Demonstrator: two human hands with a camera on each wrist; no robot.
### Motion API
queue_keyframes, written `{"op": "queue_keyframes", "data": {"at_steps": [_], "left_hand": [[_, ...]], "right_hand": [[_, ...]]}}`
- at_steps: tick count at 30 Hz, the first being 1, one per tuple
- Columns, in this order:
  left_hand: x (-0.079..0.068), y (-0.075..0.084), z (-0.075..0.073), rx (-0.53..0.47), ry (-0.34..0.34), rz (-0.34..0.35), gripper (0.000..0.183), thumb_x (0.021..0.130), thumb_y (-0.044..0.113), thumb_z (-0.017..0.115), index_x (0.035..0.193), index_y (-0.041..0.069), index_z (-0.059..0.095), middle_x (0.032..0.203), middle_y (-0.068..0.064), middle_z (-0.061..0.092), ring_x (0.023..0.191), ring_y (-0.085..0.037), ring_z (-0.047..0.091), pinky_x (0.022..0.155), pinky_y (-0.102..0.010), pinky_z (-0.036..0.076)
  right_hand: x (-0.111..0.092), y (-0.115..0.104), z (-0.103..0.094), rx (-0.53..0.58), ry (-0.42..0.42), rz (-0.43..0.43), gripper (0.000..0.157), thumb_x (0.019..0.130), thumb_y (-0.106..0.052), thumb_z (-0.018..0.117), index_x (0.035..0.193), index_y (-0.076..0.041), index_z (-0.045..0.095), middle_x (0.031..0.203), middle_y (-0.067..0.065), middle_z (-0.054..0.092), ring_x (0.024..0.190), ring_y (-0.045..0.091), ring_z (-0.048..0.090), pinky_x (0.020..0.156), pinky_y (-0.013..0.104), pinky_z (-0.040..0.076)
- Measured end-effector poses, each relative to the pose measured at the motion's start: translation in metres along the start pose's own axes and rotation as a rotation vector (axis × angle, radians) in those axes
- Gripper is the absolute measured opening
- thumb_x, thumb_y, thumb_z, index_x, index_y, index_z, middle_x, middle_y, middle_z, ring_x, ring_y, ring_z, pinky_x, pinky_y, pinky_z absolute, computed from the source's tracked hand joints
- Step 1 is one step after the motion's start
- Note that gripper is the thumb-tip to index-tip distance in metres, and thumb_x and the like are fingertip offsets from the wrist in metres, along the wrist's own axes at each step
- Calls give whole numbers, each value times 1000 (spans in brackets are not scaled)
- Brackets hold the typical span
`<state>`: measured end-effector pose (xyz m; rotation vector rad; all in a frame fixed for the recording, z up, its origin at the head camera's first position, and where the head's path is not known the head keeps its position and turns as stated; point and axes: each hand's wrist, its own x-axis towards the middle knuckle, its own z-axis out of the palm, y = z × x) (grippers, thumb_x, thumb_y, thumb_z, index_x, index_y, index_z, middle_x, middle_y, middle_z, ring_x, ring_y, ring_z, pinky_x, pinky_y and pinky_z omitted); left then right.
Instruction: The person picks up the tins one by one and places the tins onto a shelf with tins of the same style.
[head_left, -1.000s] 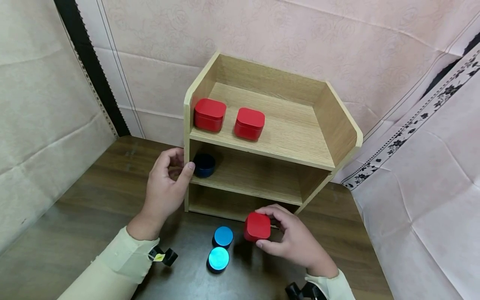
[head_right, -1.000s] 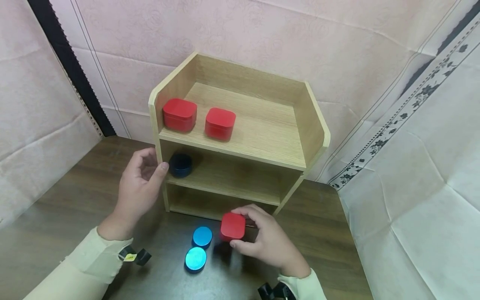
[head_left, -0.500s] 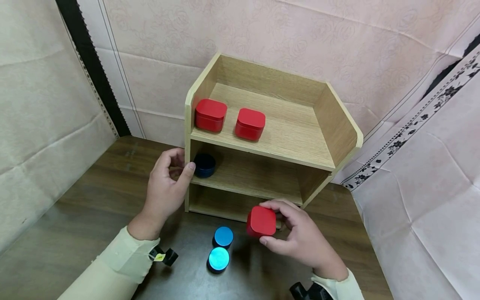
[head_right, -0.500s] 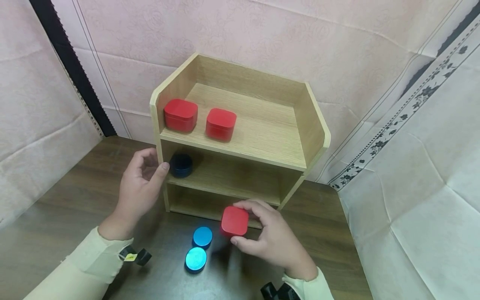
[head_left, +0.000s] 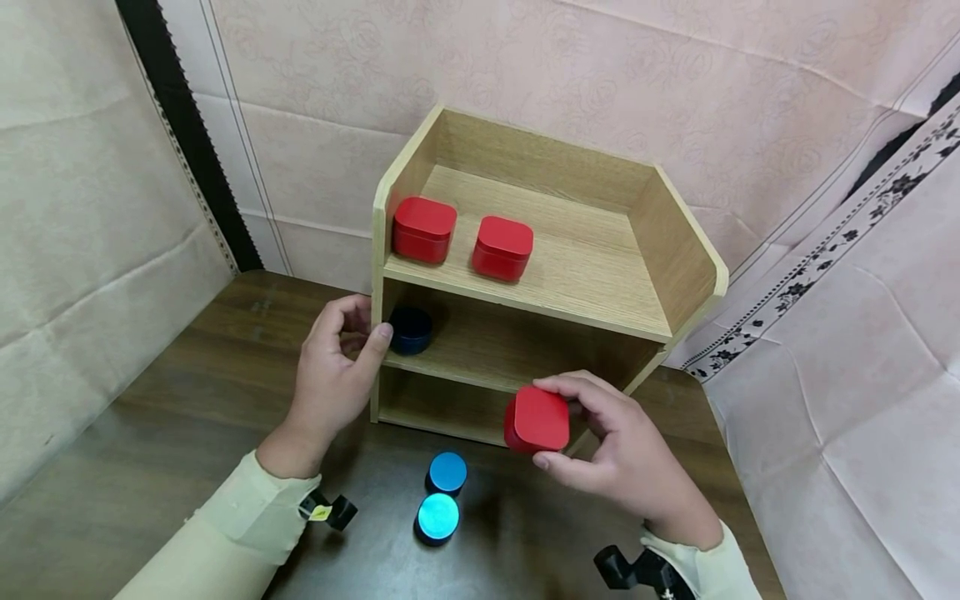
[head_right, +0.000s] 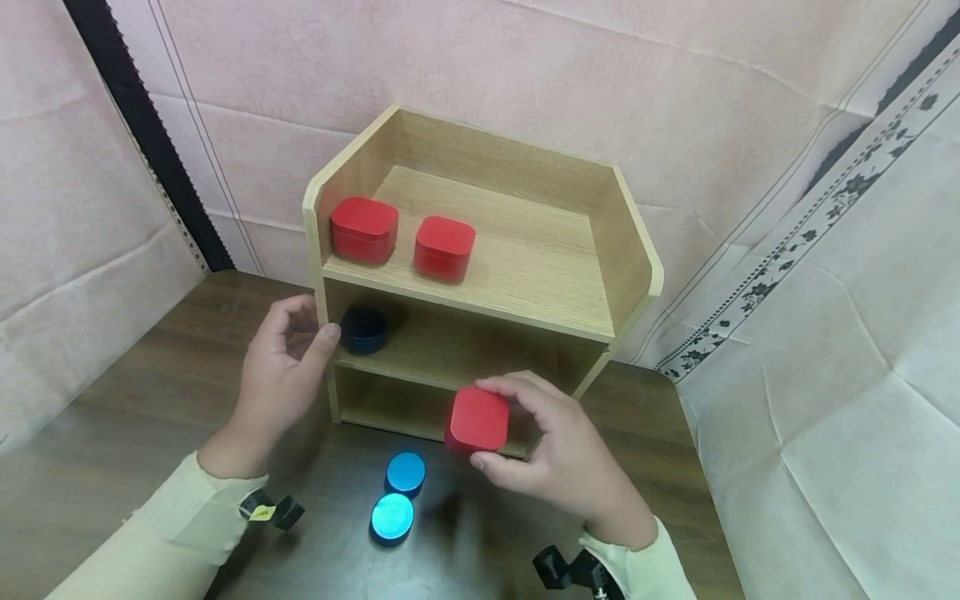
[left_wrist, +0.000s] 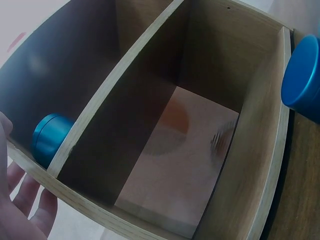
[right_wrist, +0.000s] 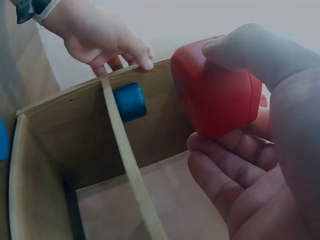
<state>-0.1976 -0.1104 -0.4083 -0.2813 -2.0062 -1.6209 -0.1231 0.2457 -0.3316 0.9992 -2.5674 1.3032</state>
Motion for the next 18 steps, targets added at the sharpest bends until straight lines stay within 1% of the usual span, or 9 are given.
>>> {"op": "queue_keyframes", "data": {"at_steps": [3, 5, 10, 12, 15, 18], "left_hand": [[0, 0, 0, 2, -2, -2, 37, 110, 23, 74, 141, 7, 64, 119, -5, 64, 107, -19, 65, 91, -17, 56], [0, 0, 0, 0, -3, -3, 37, 110, 23, 74, 141, 8, 64, 120, -5, 64, 107, -19, 65, 91, -17, 56], [0, 0, 0, -3, -5, -3, 37, 110, 23, 74, 141, 7, 63, 121, -6, 64, 107, -19, 64, 91, -18, 56], [0, 0, 0, 0, -5, -3, 37, 110, 24, 74, 141, 8, 63, 121, -6, 64, 107, -19, 64, 91, -17, 56], [0, 0, 0, -1, -6, -3, 37, 110, 24, 74, 142, 8, 63, 122, -6, 64, 107, -19, 64, 91, -18, 56], [0, 0, 0, -2, -9, -5, 38, 110, 24, 74, 142, 8, 63, 122, -6, 64, 108, -18, 64, 91, -18, 56]], "right_hand": [[4, -6, -6, -4, 7, -11, 72, 84, -6, 98, 148, -22, 68, 141, -3, 70, 115, 19, 72, 88, 29, 65], [7, -10, -10, -2, 11, -24, 73, 84, -3, 97, 148, -20, 68, 140, -2, 71, 116, 19, 72, 91, 28, 65], [16, -22, -19, -1, 14, -33, 75, 82, 0, 97, 148, -19, 68, 140, -1, 70, 120, 20, 73, 99, 28, 65], [19, -26, -23, -10, 13, -29, 75, 82, 0, 97, 148, -20, 69, 140, -3, 70, 119, 20, 73, 97, 28, 65], [23, -32, -29, -36, 21, -31, 75, 82, 0, 98, 148, -21, 69, 139, -4, 71, 116, 19, 73, 92, 28, 66], [25, -36, -34, -39, 38, -36, 75, 81, 2, 98, 147, -20, 70, 137, -3, 72, 113, 19, 73, 88, 28, 65]]}}
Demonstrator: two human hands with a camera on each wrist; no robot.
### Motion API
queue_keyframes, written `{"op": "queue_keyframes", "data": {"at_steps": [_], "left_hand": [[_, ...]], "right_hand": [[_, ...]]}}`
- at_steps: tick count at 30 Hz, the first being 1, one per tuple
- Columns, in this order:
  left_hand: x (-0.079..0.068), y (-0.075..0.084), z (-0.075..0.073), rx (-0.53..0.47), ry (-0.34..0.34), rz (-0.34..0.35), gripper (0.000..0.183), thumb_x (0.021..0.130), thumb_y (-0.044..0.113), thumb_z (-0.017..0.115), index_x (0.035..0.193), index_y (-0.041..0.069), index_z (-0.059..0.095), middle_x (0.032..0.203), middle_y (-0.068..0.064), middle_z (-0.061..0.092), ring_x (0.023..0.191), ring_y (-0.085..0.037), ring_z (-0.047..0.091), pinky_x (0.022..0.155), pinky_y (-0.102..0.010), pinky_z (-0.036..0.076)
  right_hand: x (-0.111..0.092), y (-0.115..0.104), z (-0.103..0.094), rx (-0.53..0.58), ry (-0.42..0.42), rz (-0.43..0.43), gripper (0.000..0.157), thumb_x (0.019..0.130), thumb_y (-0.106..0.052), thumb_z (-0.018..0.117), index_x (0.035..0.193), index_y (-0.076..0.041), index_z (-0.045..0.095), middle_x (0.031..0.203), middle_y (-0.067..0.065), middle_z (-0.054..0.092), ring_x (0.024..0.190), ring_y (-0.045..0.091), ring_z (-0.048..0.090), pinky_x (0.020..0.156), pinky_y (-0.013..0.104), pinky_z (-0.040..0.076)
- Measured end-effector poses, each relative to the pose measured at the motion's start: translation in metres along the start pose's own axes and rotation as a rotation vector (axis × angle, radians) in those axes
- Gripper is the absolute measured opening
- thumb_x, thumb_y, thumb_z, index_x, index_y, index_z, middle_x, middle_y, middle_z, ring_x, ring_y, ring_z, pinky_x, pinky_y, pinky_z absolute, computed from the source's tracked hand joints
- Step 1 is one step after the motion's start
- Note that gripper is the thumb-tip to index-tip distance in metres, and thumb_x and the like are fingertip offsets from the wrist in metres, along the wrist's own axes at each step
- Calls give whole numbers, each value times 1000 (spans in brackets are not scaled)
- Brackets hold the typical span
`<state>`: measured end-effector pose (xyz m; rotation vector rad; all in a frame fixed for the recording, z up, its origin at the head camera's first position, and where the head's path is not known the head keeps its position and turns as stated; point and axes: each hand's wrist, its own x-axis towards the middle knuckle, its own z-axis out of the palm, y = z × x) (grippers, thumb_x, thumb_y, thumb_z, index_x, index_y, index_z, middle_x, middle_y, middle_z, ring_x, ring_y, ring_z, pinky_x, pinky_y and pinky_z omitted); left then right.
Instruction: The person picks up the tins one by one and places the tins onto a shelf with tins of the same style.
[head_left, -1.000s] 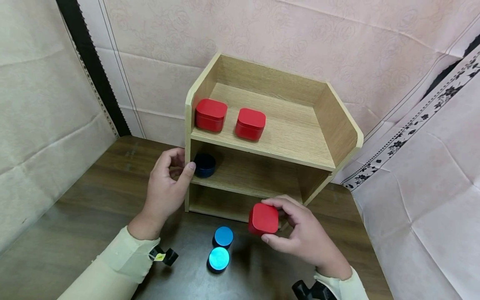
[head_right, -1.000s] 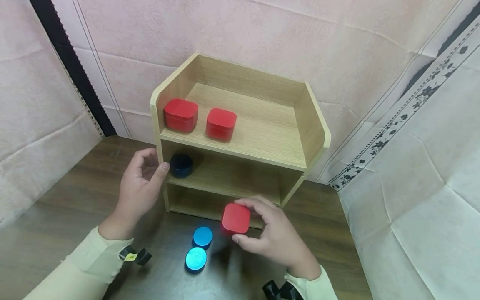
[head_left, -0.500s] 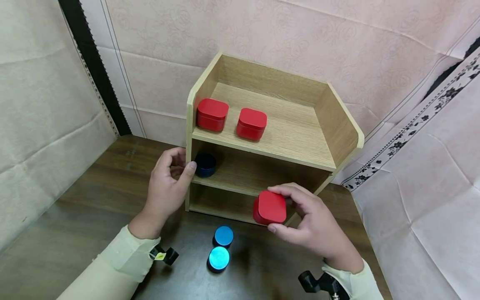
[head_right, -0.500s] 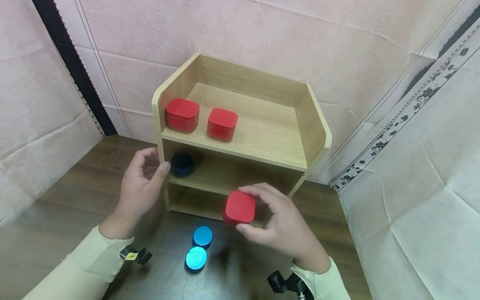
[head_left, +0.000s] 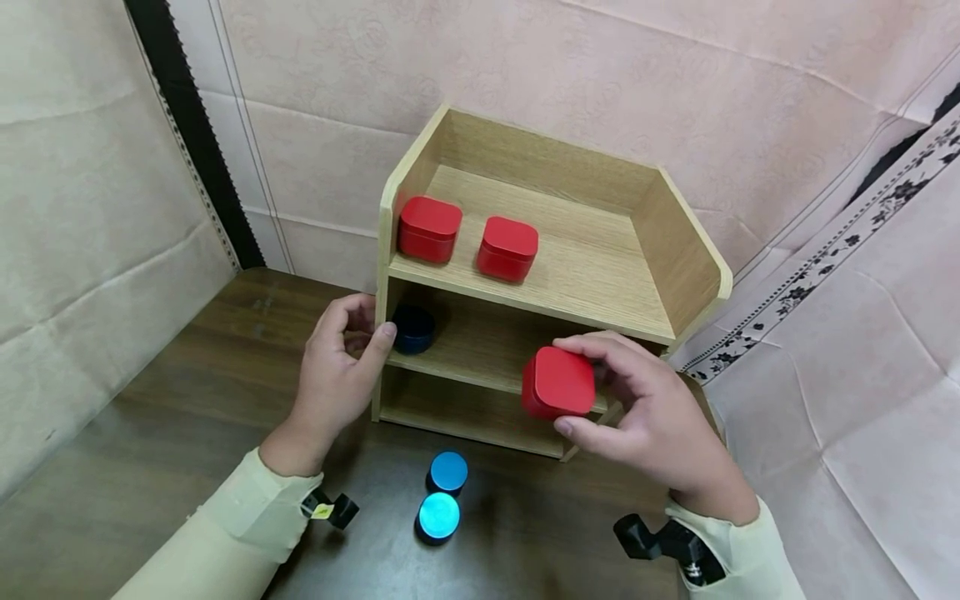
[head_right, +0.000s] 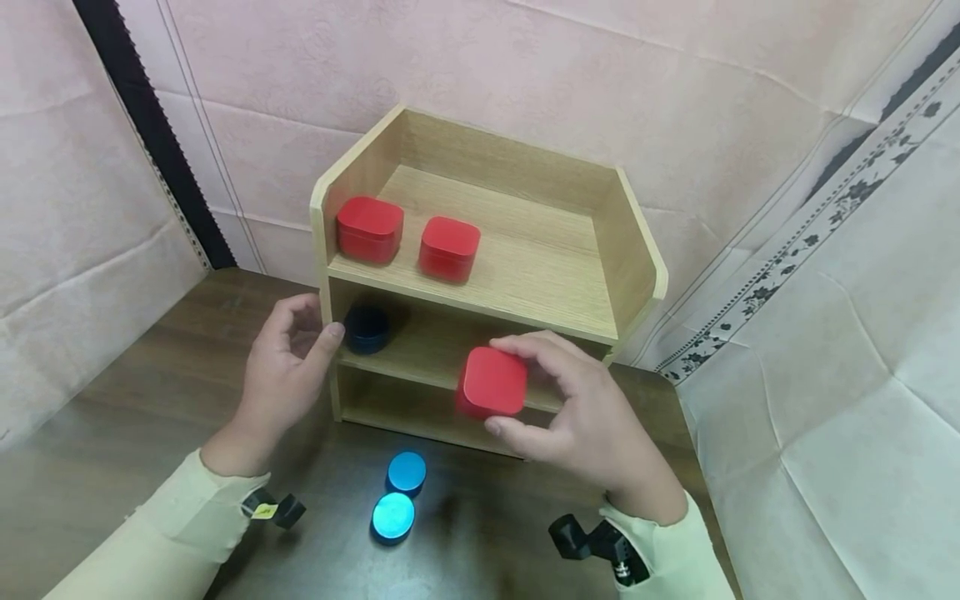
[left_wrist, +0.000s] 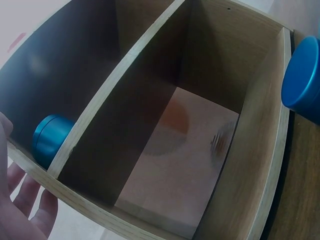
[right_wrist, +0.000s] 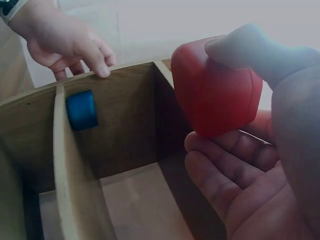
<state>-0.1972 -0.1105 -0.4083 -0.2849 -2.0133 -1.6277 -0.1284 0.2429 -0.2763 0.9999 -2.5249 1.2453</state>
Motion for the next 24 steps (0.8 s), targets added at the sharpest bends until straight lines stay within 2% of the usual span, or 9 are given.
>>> {"op": "queue_keyframes", "data": {"at_steps": [8, 17, 24], "left_hand": [[0, 2, 0, 2, 2, -8, 39, 109, 24, 74, 142, 8, 62, 123, -7, 64, 109, -18, 64, 91, -17, 55], [0, 1, 0, 4, 1, -5, 39, 110, 24, 74, 143, 7, 62, 123, -8, 64, 108, -18, 64, 91, -18, 55], [0, 2, 0, 6, -7, -8, 40, 110, 25, 73, 143, 7, 61, 124, -9, 64, 108, -18, 64, 91, -17, 55]], "right_hand": [[8, -7, -10, 3, 34, -64, 77, 77, 11, 94, 146, -13, 71, 131, 4, 74, 106, 20, 72, 83, 27, 64], [19, -18, -23, 16, 57, -58, 77, 76, 18, 91, 146, -6, 70, 133, 10, 74, 106, 19, 74, 85, 25, 65], [27, -22, -33, 79, 67, -66, 70, 83, 19, 84, 148, -2, 68, 133, 9, 75, 101, 18, 76, 87, 21, 64]]}}
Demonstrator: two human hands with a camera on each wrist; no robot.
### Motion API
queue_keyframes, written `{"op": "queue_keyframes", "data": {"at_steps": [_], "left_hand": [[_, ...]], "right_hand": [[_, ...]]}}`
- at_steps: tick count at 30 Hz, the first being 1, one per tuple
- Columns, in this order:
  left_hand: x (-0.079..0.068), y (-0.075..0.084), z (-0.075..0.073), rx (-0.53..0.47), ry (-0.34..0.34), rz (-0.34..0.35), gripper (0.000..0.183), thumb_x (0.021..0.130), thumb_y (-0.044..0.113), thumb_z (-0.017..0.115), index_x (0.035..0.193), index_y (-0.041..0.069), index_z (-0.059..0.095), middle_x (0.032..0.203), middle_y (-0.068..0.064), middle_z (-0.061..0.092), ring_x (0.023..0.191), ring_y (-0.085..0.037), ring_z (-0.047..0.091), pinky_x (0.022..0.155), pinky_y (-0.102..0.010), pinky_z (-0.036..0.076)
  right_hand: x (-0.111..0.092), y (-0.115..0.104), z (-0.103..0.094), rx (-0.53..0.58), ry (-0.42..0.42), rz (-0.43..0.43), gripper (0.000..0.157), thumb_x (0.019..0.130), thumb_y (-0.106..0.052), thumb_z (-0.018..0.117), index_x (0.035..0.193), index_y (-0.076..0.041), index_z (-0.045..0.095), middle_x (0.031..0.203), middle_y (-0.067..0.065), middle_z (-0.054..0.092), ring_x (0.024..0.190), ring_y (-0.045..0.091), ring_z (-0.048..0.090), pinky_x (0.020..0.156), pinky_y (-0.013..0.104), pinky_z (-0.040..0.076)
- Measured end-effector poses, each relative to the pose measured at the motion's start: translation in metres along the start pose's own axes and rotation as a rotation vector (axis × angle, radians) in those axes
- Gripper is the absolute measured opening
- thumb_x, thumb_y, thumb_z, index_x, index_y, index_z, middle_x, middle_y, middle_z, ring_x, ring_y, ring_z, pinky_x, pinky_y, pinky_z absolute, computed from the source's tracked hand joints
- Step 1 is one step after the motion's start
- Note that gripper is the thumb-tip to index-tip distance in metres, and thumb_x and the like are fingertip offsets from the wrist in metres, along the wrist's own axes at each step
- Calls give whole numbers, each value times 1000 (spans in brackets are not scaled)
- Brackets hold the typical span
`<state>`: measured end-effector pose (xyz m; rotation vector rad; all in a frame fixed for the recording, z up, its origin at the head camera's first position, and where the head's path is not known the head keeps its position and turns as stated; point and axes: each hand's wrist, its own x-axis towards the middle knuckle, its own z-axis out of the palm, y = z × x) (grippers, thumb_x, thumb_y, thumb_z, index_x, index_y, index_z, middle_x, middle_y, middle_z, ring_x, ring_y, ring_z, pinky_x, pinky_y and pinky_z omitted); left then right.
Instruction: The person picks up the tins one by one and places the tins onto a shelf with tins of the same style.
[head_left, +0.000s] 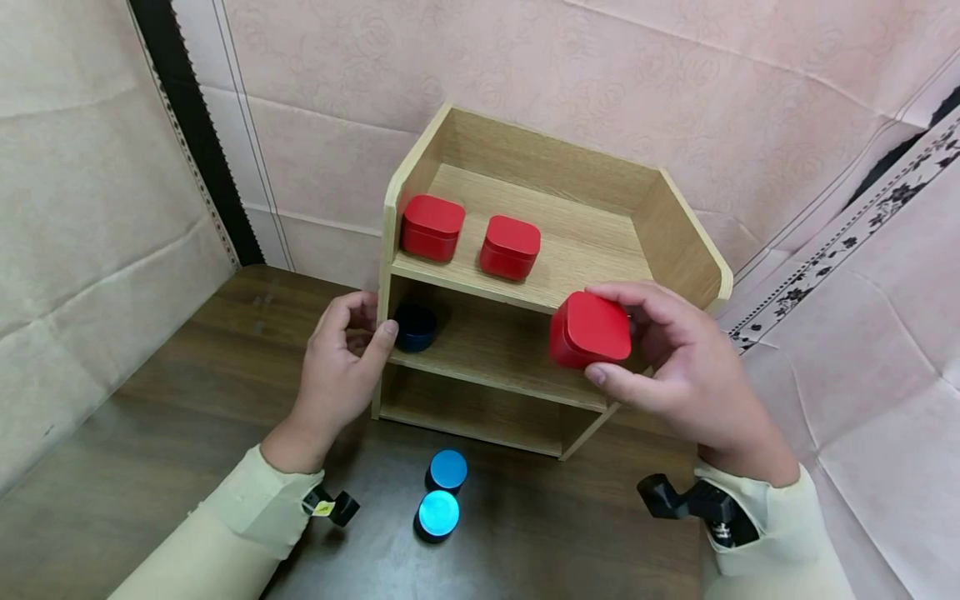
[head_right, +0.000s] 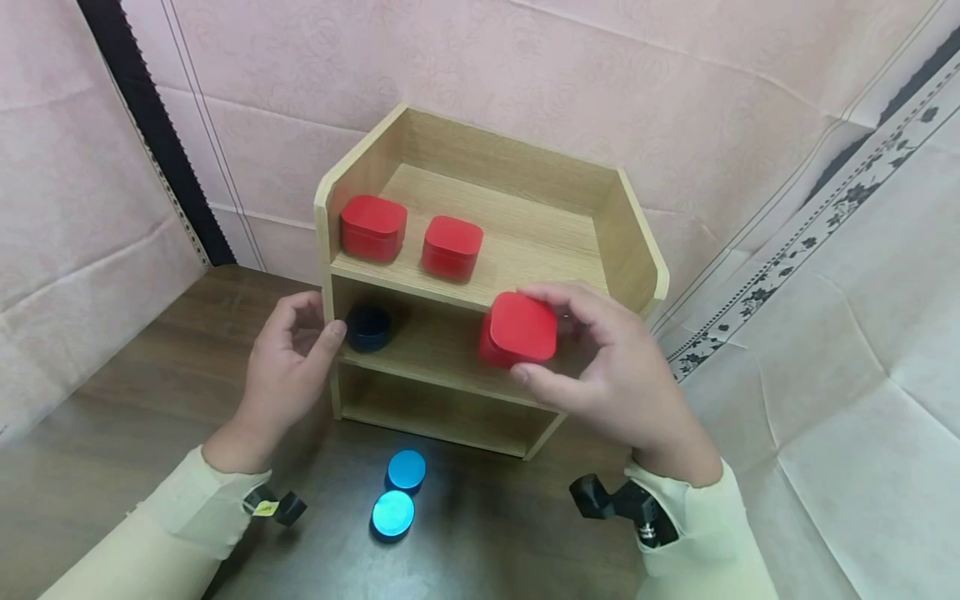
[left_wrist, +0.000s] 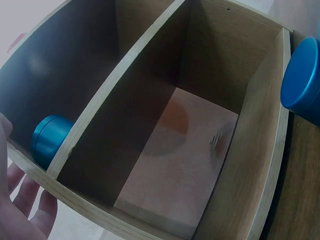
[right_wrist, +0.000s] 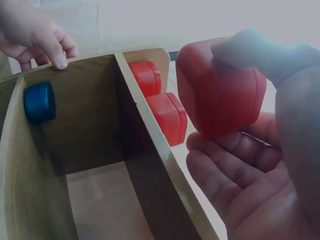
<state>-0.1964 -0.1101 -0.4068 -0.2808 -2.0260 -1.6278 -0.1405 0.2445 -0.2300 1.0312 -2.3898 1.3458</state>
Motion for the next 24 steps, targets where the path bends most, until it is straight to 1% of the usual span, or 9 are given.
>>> {"op": "queue_keyframes", "data": {"at_steps": [3, 5, 10, 15, 19, 24], "left_hand": [[0, 0, 0, -1, 0, 1, 40, 110, 25, 73, 143, 7, 61, 124, -10, 63, 108, -18, 64, 91, -17, 55], [0, 0, 1, -2, 3, 1, 40, 110, 25, 73, 143, 7, 61, 124, -9, 63, 109, -18, 64, 91, -17, 55], [1, -2, 1, 5, 6, 3, 39, 110, 26, 72, 143, 7, 61, 124, -9, 63, 109, -17, 63, 91, -17, 55], [0, -3, 0, 4, 6, 1, 39, 110, 25, 73, 143, 7, 61, 124, -9, 64, 109, -18, 64, 91, -17, 55], [0, -3, 0, 2, 7, 4, 40, 110, 25, 74, 142, 7, 62, 124, -9, 64, 108, -18, 64, 91, -17, 55], [0, -2, 0, 6, 7, 8, 40, 109, 26, 74, 142, 7, 62, 124, -9, 64, 108, -17, 63, 91, -18, 55]], "right_hand": [[5, -1, -3, 45, 19, 26, 67, 86, 18, 82, 148, -1, 68, 133, 10, 75, 105, 20, 77, 91, 21, 64], [9, -2, -5, 50, 32, 45, 65, 87, 17, 81, 148, -2, 68, 134, 11, 75, 106, 20, 76, 92, 21, 63], [20, -3, -10, 27, 68, 112, 60, 90, 13, 80, 147, -5, 70, 132, 11, 76, 106, 21, 77, 92, 21, 63], [32, -4, -12, -37, 67, 192, 53, 97, 2, 78, 148, -9, 70, 131, 6, 76, 106, 20, 77, 92, 20, 62], [41, -2, -13, -91, 62, 243, 50, 100, -4, 77, 148, -12, 69, 131, 4, 76, 107, 19, 77, 91, 20, 62], [50, -1, -15, -170, 62, 339, 48, 102, -14, 77, 148, -22, 70, 131, 1, 75, 106, 19, 76, 88, 20, 61]]}}
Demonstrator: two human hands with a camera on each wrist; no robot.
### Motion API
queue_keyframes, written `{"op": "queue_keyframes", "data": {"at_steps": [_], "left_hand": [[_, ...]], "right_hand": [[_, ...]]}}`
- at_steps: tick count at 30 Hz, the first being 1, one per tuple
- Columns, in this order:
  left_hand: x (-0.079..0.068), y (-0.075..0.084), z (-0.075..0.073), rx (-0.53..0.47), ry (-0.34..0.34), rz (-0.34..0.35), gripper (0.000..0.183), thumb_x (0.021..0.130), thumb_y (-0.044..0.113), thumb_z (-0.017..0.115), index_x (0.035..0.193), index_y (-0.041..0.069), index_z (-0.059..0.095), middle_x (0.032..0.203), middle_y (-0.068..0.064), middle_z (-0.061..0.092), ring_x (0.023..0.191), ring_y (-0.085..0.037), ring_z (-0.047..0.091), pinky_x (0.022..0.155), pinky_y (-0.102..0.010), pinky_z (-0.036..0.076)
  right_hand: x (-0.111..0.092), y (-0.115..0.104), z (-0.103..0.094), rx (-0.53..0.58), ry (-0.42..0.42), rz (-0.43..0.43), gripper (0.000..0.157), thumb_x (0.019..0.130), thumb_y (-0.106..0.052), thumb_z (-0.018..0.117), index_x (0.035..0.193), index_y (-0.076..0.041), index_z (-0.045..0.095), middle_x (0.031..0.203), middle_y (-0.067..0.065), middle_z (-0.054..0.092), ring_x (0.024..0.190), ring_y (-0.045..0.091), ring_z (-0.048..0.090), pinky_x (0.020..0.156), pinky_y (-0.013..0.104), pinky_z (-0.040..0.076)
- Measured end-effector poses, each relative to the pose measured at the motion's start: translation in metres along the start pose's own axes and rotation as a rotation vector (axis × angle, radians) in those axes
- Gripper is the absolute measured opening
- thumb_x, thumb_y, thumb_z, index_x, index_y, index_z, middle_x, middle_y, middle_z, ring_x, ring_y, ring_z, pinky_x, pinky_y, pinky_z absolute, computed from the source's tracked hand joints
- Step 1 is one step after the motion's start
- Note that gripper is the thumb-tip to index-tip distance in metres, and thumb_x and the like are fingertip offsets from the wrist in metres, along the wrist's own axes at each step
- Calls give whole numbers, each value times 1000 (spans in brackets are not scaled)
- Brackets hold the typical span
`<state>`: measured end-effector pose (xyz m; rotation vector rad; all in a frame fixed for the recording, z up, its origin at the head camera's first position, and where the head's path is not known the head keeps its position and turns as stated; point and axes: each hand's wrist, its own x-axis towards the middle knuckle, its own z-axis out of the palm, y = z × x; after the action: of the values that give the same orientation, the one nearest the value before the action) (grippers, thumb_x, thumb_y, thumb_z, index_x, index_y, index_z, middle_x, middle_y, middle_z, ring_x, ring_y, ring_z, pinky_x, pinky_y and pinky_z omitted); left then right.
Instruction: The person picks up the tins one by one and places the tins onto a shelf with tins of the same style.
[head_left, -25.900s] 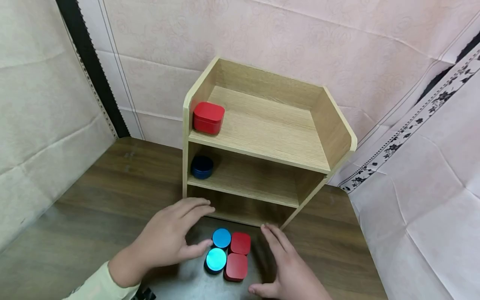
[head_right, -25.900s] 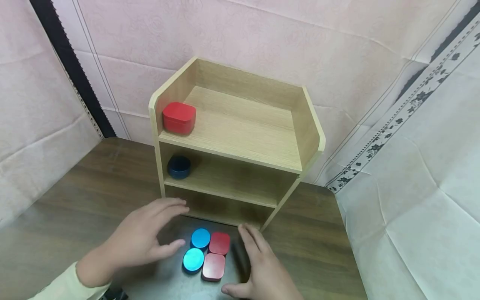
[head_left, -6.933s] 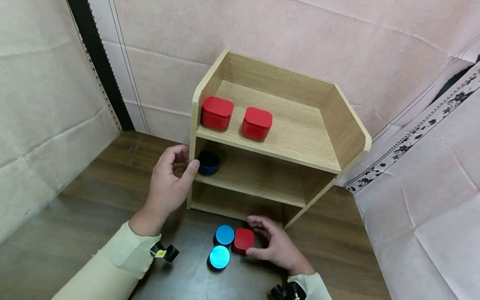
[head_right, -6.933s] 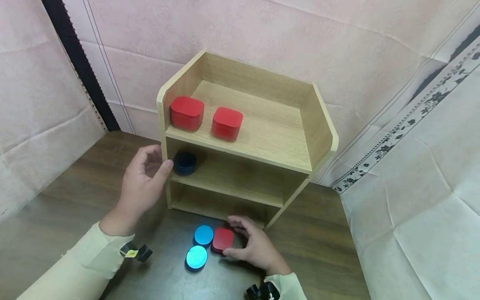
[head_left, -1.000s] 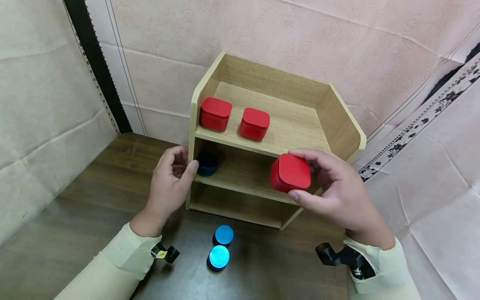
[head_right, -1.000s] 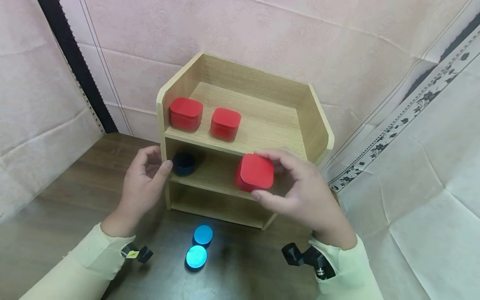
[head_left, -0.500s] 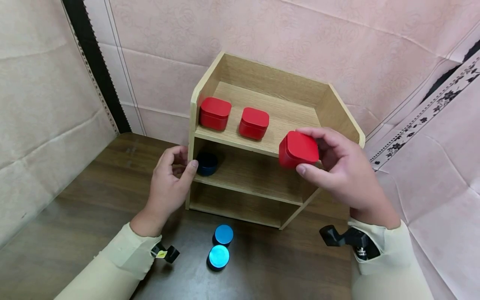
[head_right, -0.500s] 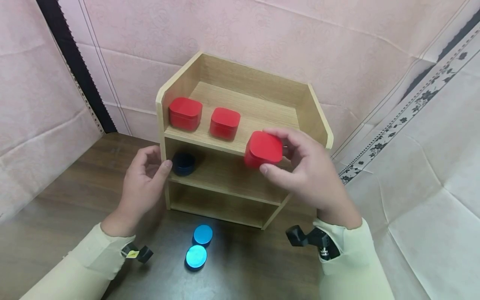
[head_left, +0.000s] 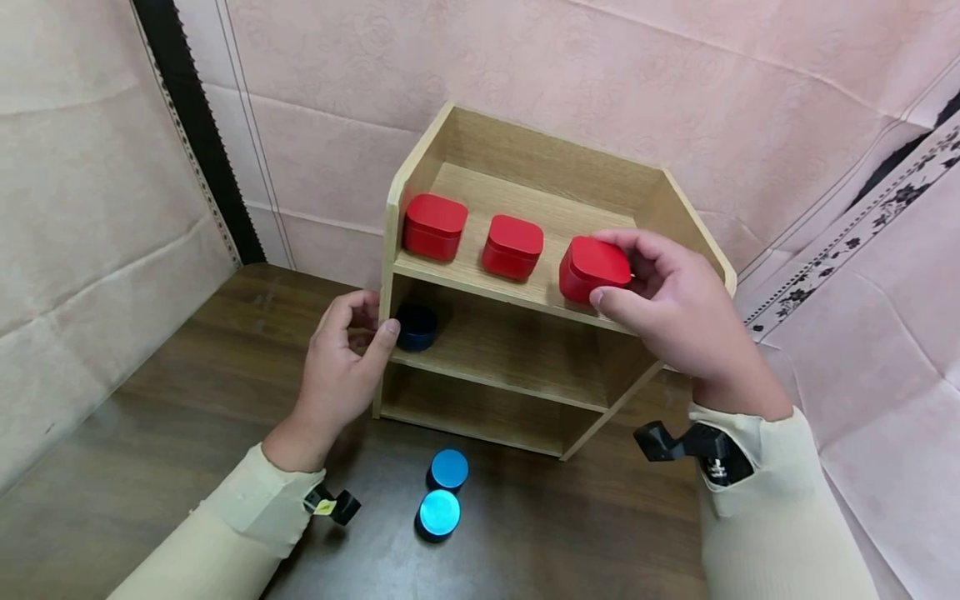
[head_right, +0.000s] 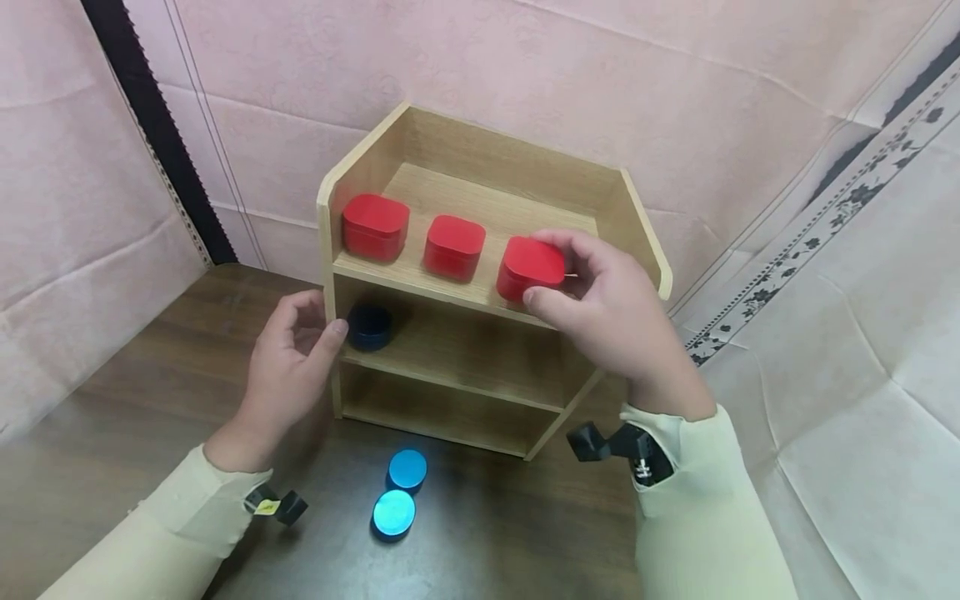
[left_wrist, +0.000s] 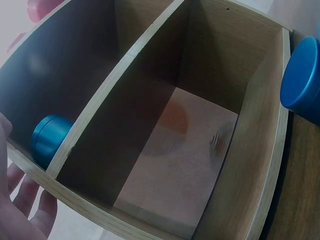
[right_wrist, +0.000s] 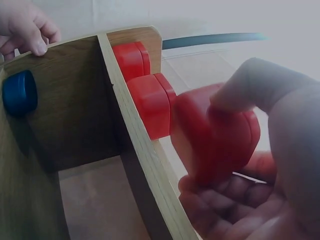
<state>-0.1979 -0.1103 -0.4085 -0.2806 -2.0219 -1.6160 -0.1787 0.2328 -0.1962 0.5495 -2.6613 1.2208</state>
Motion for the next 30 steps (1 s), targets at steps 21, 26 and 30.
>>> {"op": "queue_keyframes", "data": {"at_steps": [21, 26, 30], "left_hand": [[0, 2, 0, -2, -2, 10, 40, 109, 25, 75, 142, 7, 62, 124, -10, 64, 109, -17, 63, 91, -18, 55], [1, 0, 0, -5, 3, 17, 39, 109, 24, 75, 141, 7, 62, 124, -9, 64, 109, -17, 63, 91, -19, 55], [1, 0, 0, -2, 6, 15, 39, 109, 24, 74, 141, 7, 62, 123, -9, 64, 109, -16, 63, 91, -19, 55]], "right_hand": [[27, -4, 4, -110, -33, 208, 51, 102, -25, 70, 153, -27, 67, 132, 5, 73, 103, 23, 67, 81, 27, 56], [29, -1, 5, -131, -55, 213, 53, 103, -26, 69, 156, -26, 64, 136, 6, 72, 109, 24, 66, 83, 27, 55], [30, -1, 4, -143, -71, 223, 55, 103, -26, 70, 157, -26, 62, 138, 6, 71, 112, 24, 65, 85, 28, 55]]}}
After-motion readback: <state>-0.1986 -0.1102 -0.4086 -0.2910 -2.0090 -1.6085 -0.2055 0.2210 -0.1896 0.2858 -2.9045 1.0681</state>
